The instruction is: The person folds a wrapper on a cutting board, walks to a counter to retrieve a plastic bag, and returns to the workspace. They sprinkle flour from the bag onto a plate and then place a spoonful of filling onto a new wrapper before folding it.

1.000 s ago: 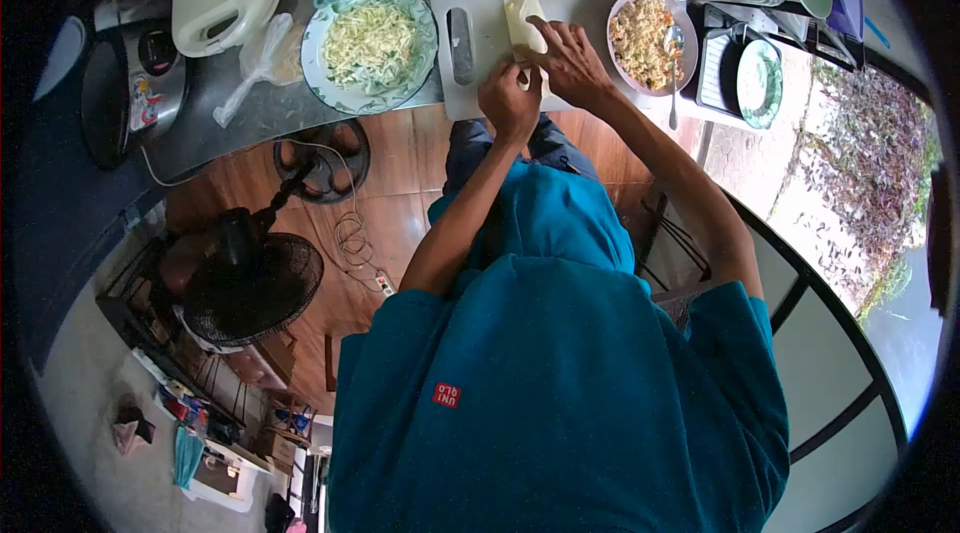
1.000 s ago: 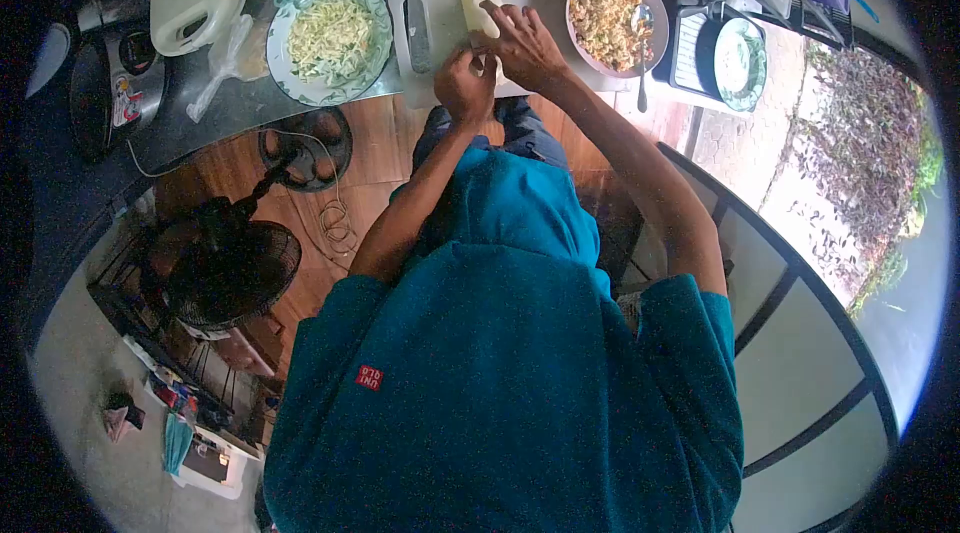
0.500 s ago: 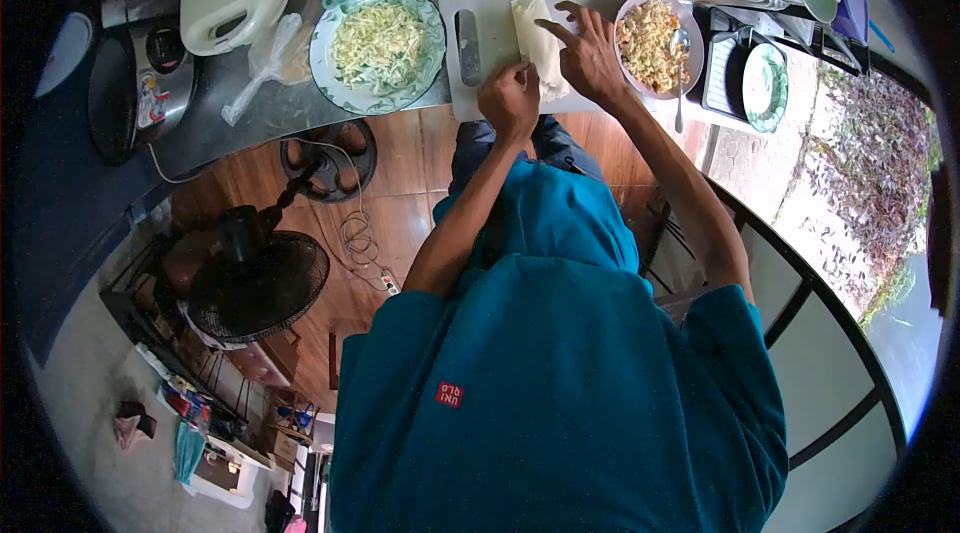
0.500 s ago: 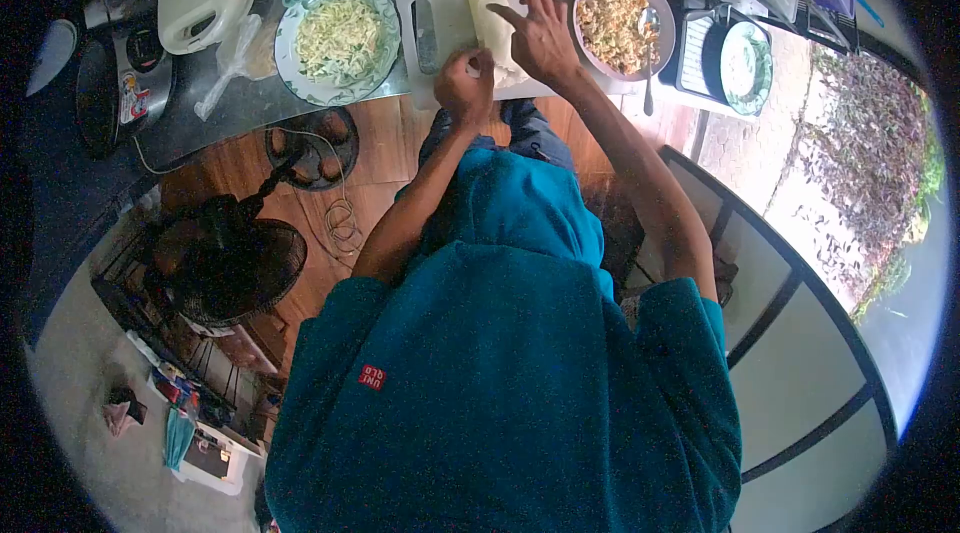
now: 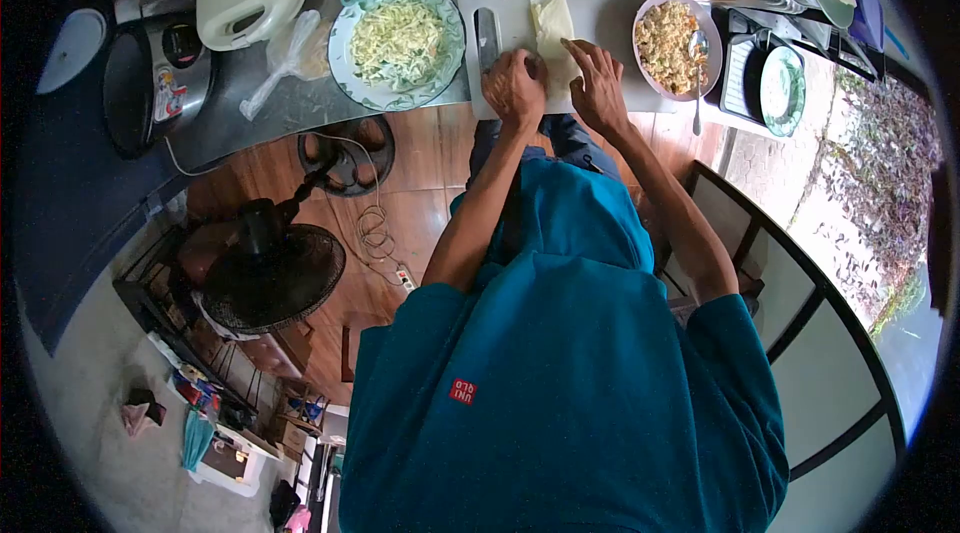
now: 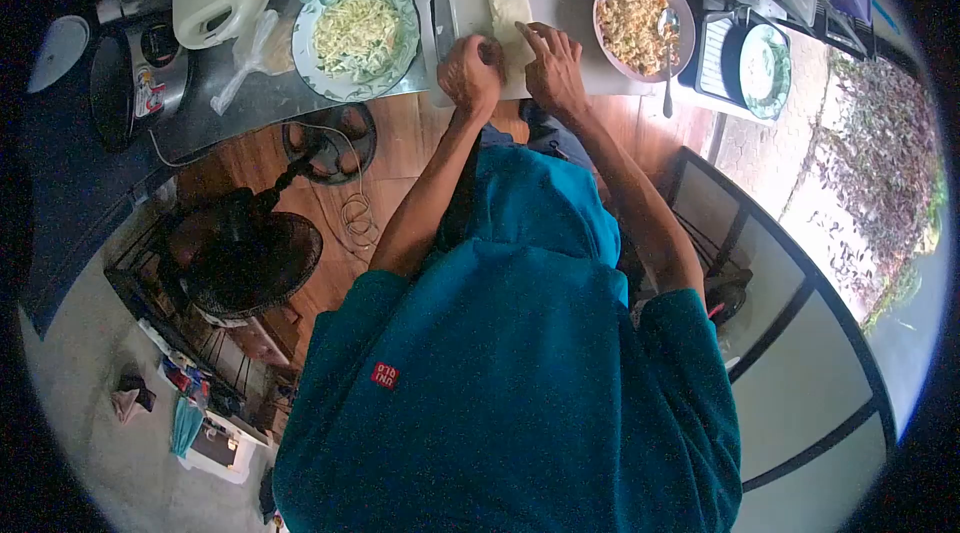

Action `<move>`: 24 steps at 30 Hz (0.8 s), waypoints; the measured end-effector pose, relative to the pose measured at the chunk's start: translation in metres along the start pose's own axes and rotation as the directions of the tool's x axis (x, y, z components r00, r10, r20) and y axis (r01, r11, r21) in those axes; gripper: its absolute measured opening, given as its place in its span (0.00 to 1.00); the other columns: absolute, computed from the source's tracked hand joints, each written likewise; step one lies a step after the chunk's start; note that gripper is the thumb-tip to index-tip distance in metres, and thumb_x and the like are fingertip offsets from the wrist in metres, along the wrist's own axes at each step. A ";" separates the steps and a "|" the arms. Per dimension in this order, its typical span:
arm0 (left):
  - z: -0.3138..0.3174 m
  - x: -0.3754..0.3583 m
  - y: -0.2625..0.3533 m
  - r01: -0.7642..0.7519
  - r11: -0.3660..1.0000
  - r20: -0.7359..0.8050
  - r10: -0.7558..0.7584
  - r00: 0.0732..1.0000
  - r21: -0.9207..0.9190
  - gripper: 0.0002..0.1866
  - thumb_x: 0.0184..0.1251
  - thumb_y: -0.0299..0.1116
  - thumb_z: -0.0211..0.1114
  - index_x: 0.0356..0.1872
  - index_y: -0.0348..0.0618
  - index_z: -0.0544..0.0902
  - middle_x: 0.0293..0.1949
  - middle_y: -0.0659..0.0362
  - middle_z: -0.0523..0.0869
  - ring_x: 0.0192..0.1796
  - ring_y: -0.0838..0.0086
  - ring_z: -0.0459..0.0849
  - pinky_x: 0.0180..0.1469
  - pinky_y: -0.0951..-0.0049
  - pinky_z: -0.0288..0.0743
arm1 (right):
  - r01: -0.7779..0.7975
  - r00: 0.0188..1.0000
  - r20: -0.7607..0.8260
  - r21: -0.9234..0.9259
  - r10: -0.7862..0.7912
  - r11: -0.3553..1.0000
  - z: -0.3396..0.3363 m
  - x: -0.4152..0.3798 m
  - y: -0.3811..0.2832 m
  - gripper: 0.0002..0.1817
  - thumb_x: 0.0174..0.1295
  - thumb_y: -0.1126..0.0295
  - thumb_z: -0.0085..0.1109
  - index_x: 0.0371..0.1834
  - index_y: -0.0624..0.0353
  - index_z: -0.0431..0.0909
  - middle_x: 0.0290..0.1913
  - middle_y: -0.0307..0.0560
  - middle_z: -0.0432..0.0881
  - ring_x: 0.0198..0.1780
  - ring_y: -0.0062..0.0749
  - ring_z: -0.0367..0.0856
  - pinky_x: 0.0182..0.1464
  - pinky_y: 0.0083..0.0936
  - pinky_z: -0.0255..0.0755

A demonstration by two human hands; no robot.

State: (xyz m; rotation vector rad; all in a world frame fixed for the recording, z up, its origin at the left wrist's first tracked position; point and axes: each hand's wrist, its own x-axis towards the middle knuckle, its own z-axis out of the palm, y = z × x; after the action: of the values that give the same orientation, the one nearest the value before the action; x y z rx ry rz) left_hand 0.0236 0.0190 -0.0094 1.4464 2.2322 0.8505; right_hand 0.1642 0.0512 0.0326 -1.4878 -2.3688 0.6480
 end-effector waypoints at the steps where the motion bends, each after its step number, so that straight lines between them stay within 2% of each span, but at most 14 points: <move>1: 0.000 0.001 0.002 0.010 1.000 -0.002 -0.010 1.000 -0.020 0.08 0.55 0.36 0.70 0.33 0.48 0.82 0.33 0.55 0.83 0.39 0.56 0.82 0.45 0.57 0.71 | -0.003 1.000 0.000 -0.003 0.003 1.000 0.000 -0.002 -0.001 0.36 0.47 0.78 0.51 0.67 0.52 0.70 0.61 0.47 0.73 0.61 0.44 0.69 0.62 0.43 0.59; 8: -0.001 -0.004 -0.005 -0.162 0.987 -0.050 0.162 0.985 0.019 0.13 0.57 0.31 0.67 0.43 0.49 0.80 0.40 0.55 0.80 0.44 0.56 0.79 0.45 0.57 0.70 | -0.074 0.993 -0.089 0.073 0.080 0.995 0.009 -0.017 -0.001 0.37 0.47 0.80 0.50 0.68 0.55 0.67 0.62 0.51 0.73 0.62 0.44 0.68 0.64 0.42 0.57; 10: -0.008 -0.008 -0.004 -0.251 0.967 -0.045 0.249 0.967 -0.042 0.19 0.60 0.27 0.63 0.54 0.49 0.79 0.49 0.51 0.77 0.50 0.54 0.77 0.48 0.52 0.69 | -0.083 0.992 -0.090 0.107 0.092 0.991 0.011 -0.019 -0.003 0.38 0.46 0.82 0.49 0.69 0.57 0.66 0.64 0.53 0.71 0.65 0.44 0.67 0.66 0.41 0.55; 11: -0.011 -0.012 -0.003 -0.254 0.966 -0.044 0.252 0.967 -0.043 0.19 0.60 0.27 0.63 0.54 0.49 0.79 0.49 0.51 0.77 0.50 0.54 0.77 0.48 0.52 0.69 | -0.084 0.991 -0.091 0.106 0.094 0.991 0.011 -0.019 -0.004 0.38 0.46 0.82 0.49 0.69 0.57 0.66 0.64 0.53 0.71 0.65 0.44 0.67 0.66 0.41 0.55; 13: -0.019 -0.017 0.002 -0.295 0.955 0.168 0.288 0.943 0.019 0.26 0.62 0.29 0.61 0.64 0.49 0.75 0.65 0.46 0.67 0.62 0.50 0.69 0.60 0.47 0.61 | -0.090 0.987 -0.118 0.136 0.107 0.987 0.014 -0.020 -0.004 0.39 0.46 0.82 0.49 0.69 0.57 0.66 0.64 0.53 0.71 0.66 0.45 0.67 0.67 0.41 0.55; 14: -0.019 -0.018 0.002 -0.296 0.955 0.170 0.289 0.942 0.019 0.26 0.62 0.29 0.61 0.64 0.49 0.75 0.65 0.46 0.67 0.62 0.50 0.69 0.60 0.47 0.61 | -0.092 0.987 -0.118 0.138 0.109 0.986 0.016 -0.021 -0.005 0.39 0.46 0.82 0.49 0.69 0.57 0.66 0.64 0.53 0.71 0.66 0.45 0.67 0.67 0.41 0.55; 16: -0.012 -0.019 0.000 -0.311 0.949 0.190 0.295 0.936 0.056 0.27 0.64 0.32 0.59 0.67 0.47 0.72 0.75 0.43 0.52 0.73 0.46 0.57 0.69 0.41 0.48 | -0.101 0.984 -0.134 0.147 0.121 0.984 0.017 -0.021 -0.005 0.40 0.46 0.82 0.48 0.70 0.56 0.65 0.64 0.52 0.71 0.66 0.45 0.67 0.67 0.42 0.54; 17: -0.010 -0.021 -0.002 -0.313 0.948 0.191 0.298 0.935 0.055 0.27 0.64 0.32 0.59 0.67 0.47 0.72 0.75 0.43 0.52 0.73 0.46 0.57 0.69 0.41 0.48 | -0.104 0.983 -0.135 0.146 0.124 0.984 0.017 -0.022 -0.004 0.40 0.46 0.82 0.48 0.70 0.56 0.65 0.64 0.52 0.71 0.66 0.45 0.67 0.67 0.42 0.54; 19: -0.008 -0.021 -0.002 -0.347 0.932 0.272 0.307 0.912 0.110 0.27 0.66 0.34 0.56 0.68 0.46 0.72 0.78 0.42 0.46 0.78 0.45 0.47 0.74 0.40 0.39 | -0.126 0.978 -0.149 0.147 0.148 0.981 0.017 -0.021 -0.003 0.40 0.45 0.82 0.48 0.70 0.55 0.65 0.64 0.52 0.71 0.66 0.45 0.66 0.67 0.42 0.54; 23: -0.008 -0.019 0.000 -0.343 0.938 0.280 0.316 0.907 0.054 0.28 0.66 0.35 0.56 0.69 0.43 0.69 0.78 0.41 0.44 0.78 0.44 0.44 0.74 0.39 0.34 | -0.136 0.971 -0.175 0.166 0.165 0.977 0.014 -0.024 -0.002 0.40 0.45 0.82 0.48 0.70 0.54 0.65 0.64 0.52 0.71 0.66 0.45 0.66 0.67 0.43 0.54; 24: -0.008 -0.019 0.000 -0.344 0.937 0.274 0.317 0.908 0.056 0.30 0.66 0.36 0.55 0.69 0.39 0.67 0.77 0.40 0.47 0.79 0.46 0.44 0.75 0.40 0.33 | -0.152 0.969 -0.170 0.172 0.181 0.973 0.013 -0.025 -0.002 0.40 0.45 0.82 0.48 0.70 0.54 0.65 0.64 0.52 0.71 0.66 0.46 0.66 0.67 0.43 0.54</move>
State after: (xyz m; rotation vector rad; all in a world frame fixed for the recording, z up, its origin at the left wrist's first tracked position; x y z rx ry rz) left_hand 0.0270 -0.0009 -0.0035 1.9026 1.8882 0.6003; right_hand 0.1678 0.0250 0.0220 -1.6133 -2.0212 0.6867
